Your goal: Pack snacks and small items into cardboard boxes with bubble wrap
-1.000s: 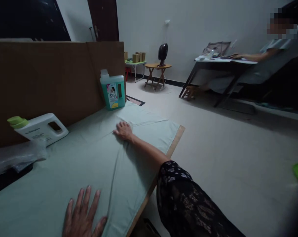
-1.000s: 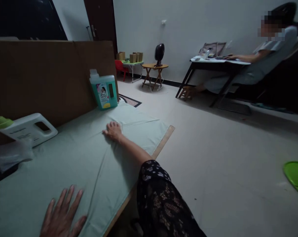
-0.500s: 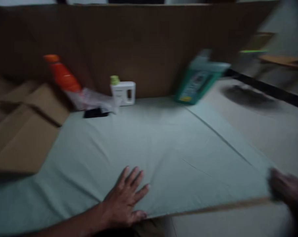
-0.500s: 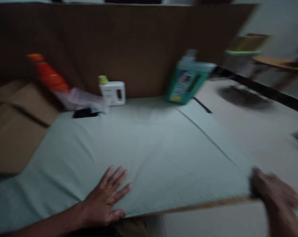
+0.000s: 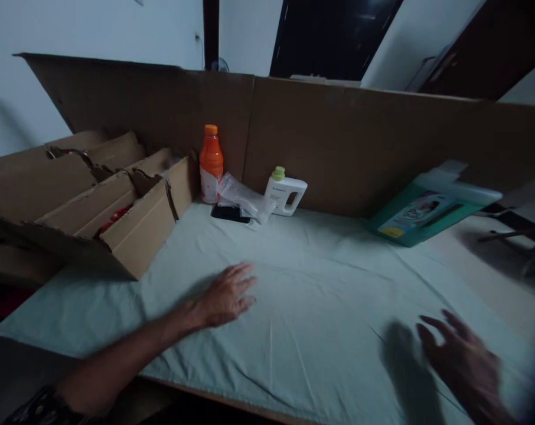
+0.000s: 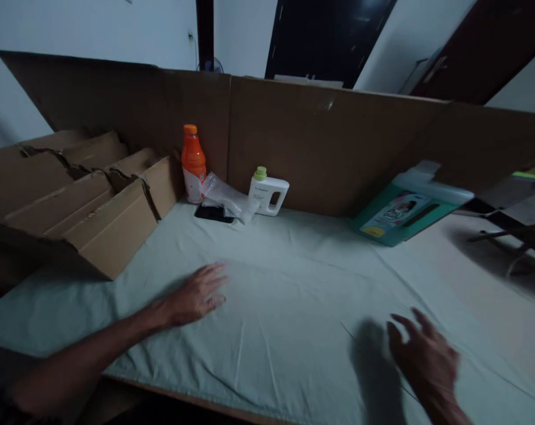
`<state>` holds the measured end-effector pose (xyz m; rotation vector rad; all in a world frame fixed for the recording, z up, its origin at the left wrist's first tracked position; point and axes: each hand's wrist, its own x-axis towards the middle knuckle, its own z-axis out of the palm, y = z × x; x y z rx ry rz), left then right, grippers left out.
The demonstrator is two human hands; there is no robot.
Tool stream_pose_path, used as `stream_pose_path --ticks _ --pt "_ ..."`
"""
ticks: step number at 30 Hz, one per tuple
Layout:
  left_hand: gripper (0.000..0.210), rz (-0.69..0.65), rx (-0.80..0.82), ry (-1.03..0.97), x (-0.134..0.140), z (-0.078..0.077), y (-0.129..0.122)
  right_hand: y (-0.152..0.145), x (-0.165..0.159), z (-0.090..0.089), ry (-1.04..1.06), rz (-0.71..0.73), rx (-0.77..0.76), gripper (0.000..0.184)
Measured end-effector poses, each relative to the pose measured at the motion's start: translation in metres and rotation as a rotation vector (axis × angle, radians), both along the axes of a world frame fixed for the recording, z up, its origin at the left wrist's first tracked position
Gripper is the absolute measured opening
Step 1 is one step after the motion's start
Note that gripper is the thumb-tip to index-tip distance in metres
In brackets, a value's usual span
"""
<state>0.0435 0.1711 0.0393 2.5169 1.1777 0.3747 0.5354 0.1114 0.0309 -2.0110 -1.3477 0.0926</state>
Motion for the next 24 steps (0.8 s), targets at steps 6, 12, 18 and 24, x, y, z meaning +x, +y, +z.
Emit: stream_pose_path --ticks 6,12,18,24 --pt "0.057 0.156 0.169 0.137 -0.018 -0.047 0.058 0.121 -0.134 0.006 0.23 0.301 -0.186 0.043" --pt "0.064 0.14 0.225 0.122 -0.016 -0.063 0.052 0.268 -0.252 0.011 0.433 0.444 -0.156 0.051" --pt "0.063 0.139 0.2 0.089 -0.014 -0.06 0.056 0.322 -0.287 0.0 0.474 0.382 -0.155 0.058" --pt "0.066 0.134 0.145 0.066 -0.016 -0.06 0.057 0.23 -0.2 0.026 0.383 0.391 -0.225 0.048"
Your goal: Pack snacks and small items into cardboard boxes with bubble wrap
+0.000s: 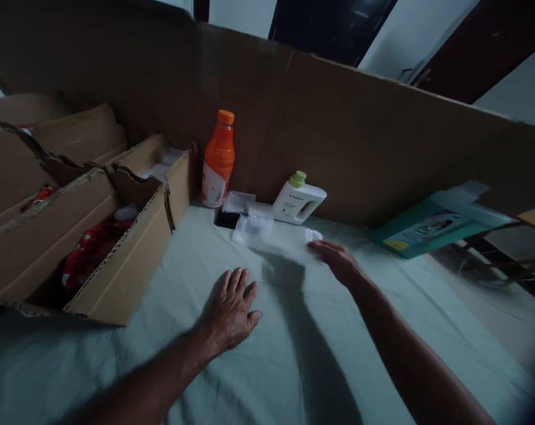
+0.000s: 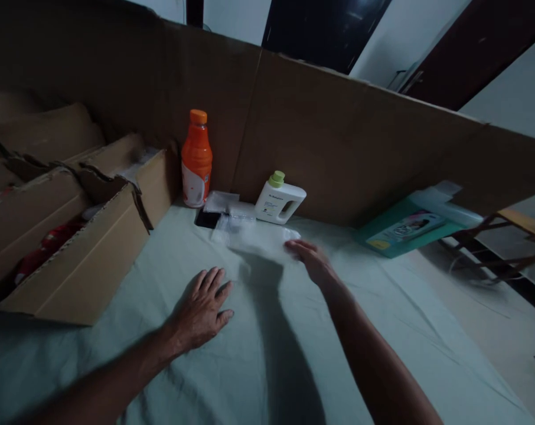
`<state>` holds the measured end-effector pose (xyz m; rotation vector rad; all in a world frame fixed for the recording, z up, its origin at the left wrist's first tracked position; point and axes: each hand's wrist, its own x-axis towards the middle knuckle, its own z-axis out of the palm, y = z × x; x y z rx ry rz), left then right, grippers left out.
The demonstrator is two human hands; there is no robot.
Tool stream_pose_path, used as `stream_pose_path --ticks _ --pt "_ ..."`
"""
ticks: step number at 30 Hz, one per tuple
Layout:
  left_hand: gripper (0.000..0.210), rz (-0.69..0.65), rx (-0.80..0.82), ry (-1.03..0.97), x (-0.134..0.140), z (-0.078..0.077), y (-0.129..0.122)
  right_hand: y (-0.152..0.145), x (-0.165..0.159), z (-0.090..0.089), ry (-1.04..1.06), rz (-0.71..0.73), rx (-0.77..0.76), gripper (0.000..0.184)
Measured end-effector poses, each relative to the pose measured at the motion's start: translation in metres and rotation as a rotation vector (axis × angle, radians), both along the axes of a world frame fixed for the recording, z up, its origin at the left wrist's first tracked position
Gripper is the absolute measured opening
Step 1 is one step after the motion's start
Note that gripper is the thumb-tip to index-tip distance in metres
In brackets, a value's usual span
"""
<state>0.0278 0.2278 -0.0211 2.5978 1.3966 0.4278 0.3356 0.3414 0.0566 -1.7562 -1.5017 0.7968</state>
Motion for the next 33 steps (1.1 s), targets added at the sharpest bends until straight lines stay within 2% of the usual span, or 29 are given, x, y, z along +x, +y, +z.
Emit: stream_pose_path --ticks 2,4,7,9,11,13,16,18,21,24,29,31,33 --pt "0.065 0.001 0.0 -0.009 0.0 0.0 0.0 -0.03 0.035 0.013 -0.121 0.021 -0.032 0.038" --pt "0.064 0.004 0.0 -0.009 0.0 0.0 0.0 -0.046 0.058 0.024 -0.269 -0.002 0.001 0.029" --pt "0.064 0.014 0.007 -0.008 0.0 0.001 -0.001 -0.039 0.056 0.031 -0.433 -0.029 0.131 0.024" --pt "0.063 0.023 0.007 -0.008 0.001 0.002 -0.002 -0.018 0.029 0.027 -0.502 0.051 0.176 0.022" --pt "0.06 0.03 0.002 -0.004 0.001 0.004 -0.003 0.01 -0.013 0.019 -0.562 0.182 0.196 0.021" --pt "0.058 0.032 0.001 0.005 0.001 0.005 -0.003 0.041 -0.057 0.008 -0.63 0.285 0.23 0.03" --pt "0.06 0.025 0.016 0.025 0.001 0.006 -0.003 0.083 -0.11 -0.008 -0.732 0.345 0.269 0.045" --pt "0.062 0.023 0.029 0.036 0.001 0.005 -0.002 0.106 -0.129 -0.016 -0.788 0.351 0.267 0.042" --pt "0.063 0.018 0.039 0.031 0.001 0.003 -0.002 0.125 -0.135 -0.017 -0.847 0.327 0.253 0.029" --pt "0.062 0.012 0.038 0.01 0.0 0.002 -0.001 0.12 -0.12 -0.002 -0.878 0.253 0.261 0.028" --pt "0.058 0.03 0.039 -0.024 0.0 0.001 -0.001 0.068 -0.075 0.034 -0.892 0.209 0.289 0.031" --pt "0.057 0.029 0.036 -0.027 0.0 0.001 -0.002 0.048 -0.065 0.038 -0.9 0.248 0.285 0.029" --pt "0.057 0.029 0.038 -0.021 0.0 0.0 -0.003 0.038 -0.066 0.034 -0.913 0.323 0.283 0.031"
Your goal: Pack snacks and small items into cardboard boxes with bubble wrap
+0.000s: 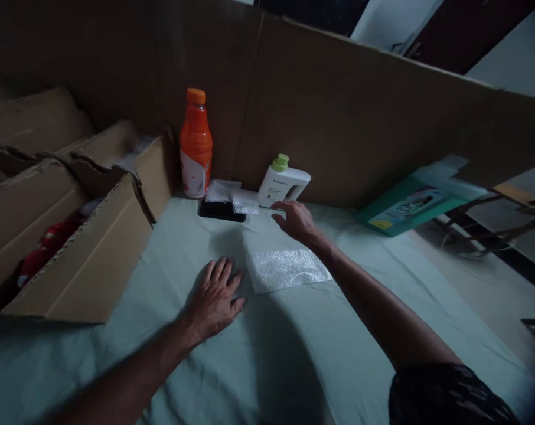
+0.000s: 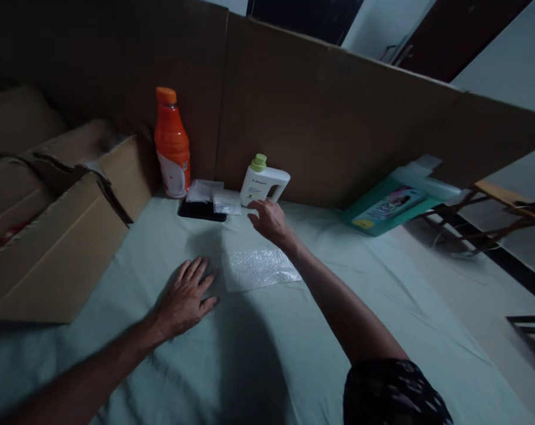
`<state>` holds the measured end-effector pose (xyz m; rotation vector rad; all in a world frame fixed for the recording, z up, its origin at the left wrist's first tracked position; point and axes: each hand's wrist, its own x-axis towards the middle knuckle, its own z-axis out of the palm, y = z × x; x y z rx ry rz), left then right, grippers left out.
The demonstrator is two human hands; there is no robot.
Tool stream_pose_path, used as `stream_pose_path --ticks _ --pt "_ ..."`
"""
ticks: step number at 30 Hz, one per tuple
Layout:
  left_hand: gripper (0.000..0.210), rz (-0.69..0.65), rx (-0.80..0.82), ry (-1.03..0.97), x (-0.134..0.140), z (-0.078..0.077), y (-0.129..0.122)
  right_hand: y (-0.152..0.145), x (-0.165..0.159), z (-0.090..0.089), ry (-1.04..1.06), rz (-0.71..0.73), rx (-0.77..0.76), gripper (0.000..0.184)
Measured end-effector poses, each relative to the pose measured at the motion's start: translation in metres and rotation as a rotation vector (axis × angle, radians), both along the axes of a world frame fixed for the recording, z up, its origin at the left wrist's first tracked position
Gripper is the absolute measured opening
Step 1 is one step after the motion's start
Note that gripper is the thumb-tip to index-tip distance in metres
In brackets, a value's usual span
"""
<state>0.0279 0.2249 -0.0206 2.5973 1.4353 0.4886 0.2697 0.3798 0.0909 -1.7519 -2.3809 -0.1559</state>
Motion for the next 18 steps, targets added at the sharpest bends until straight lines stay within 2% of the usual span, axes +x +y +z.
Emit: stream_pose_path --ticks 2,4,7,10,14,18 --pt "0.058 0.006 0.003 0.012 0.0 0.0 -0.001 0.005 -0.013 -0.009 -0.03 0.068 -0.028 0.038" --pt "0.059 0.005 -0.001 0.024 0.0 0.001 0.0 0.022 -0.035 -0.019 -0.059 0.099 -0.043 0.042" --pt "0.06 -0.006 -0.019 0.04 0.0 0.001 0.002 0.061 -0.067 -0.028 -0.092 0.064 -0.039 0.048" --pt "0.061 -0.02 -0.046 0.046 0.0 0.001 0.004 0.093 -0.086 -0.032 -0.127 0.021 -0.057 0.051" --pt "0.064 -0.013 -0.048 0.03 0.001 -0.001 0.003 0.104 -0.087 -0.026 -0.17 0.005 -0.071 0.039" --pt "0.061 -0.002 -0.025 0.009 0.003 -0.005 0.002 0.093 -0.081 -0.003 -0.154 -0.017 0.055 0.038"
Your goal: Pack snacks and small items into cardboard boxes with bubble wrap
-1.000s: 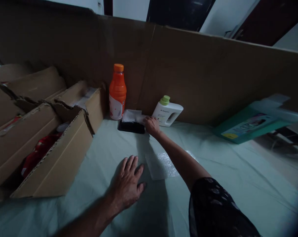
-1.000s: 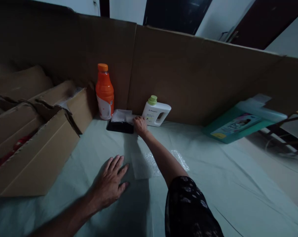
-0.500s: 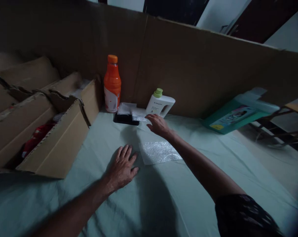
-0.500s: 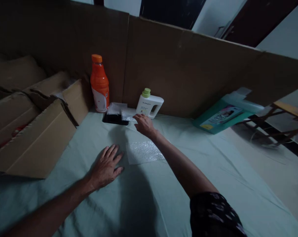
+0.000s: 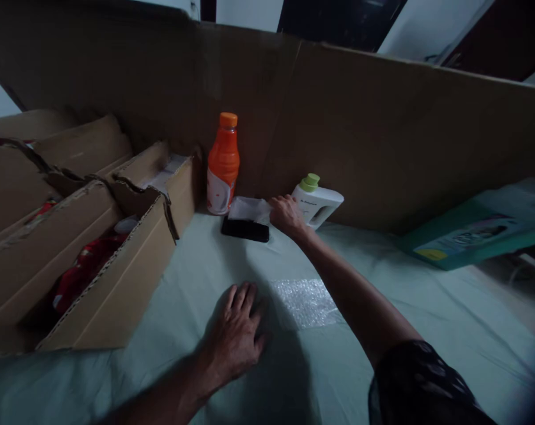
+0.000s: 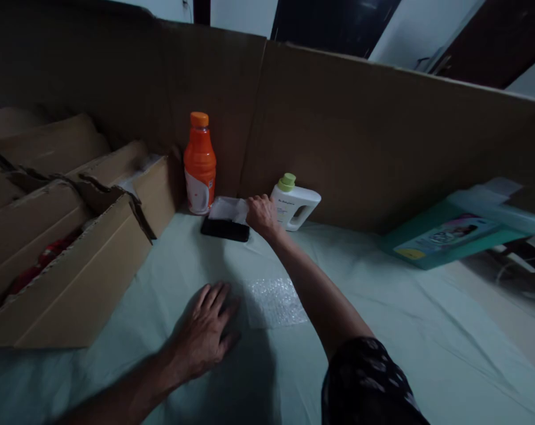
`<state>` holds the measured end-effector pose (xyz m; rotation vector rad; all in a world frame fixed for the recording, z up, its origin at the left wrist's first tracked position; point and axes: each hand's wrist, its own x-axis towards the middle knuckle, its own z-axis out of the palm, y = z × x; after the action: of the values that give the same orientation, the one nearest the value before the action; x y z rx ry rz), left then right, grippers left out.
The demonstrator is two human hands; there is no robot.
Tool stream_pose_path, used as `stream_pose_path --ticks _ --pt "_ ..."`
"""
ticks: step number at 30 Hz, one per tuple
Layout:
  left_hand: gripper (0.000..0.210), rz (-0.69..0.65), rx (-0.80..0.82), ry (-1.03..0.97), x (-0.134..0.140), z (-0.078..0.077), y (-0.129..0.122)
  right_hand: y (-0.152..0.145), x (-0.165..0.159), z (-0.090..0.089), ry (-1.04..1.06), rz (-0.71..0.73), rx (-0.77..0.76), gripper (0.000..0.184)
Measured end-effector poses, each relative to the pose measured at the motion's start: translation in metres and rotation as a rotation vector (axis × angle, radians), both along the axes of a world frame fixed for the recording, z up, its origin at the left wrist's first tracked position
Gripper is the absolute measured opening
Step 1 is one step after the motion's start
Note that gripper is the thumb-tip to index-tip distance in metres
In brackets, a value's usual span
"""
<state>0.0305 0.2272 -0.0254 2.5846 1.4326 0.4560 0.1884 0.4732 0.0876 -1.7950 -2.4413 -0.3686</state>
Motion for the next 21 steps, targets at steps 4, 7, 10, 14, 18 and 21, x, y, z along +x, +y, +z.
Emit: stream_pose_path --ticks 4,7,10,14,18,21 --pt "0.057 -0.006 0.0 0.009 -0.002 0.002 0.001 -0.009 -0.001 0.026 0.034 -0.024 0.056 0.039" --pt "0.056 -0.014 0.007 0.016 -0.004 0.004 0.001 -0.024 0.018 0.032 0.065 0.004 0.028 0.046" --pt "0.056 -0.009 0.017 0.008 -0.005 0.005 0.0 -0.062 0.058 0.022 0.15 0.122 -0.148 0.042" --pt "0.056 -0.011 0.046 0.021 -0.005 0.004 -0.002 -0.134 0.111 -0.011 0.193 0.173 -0.348 0.048" --pt "0.059 0.001 0.049 0.025 -0.004 0.007 -0.001 -0.177 0.129 -0.044 0.219 0.16 -0.29 0.017" --pt "0.058 0.006 0.024 0.018 -0.003 0.01 -0.002 -0.177 0.122 -0.044 0.275 0.169 -0.215 0.014"
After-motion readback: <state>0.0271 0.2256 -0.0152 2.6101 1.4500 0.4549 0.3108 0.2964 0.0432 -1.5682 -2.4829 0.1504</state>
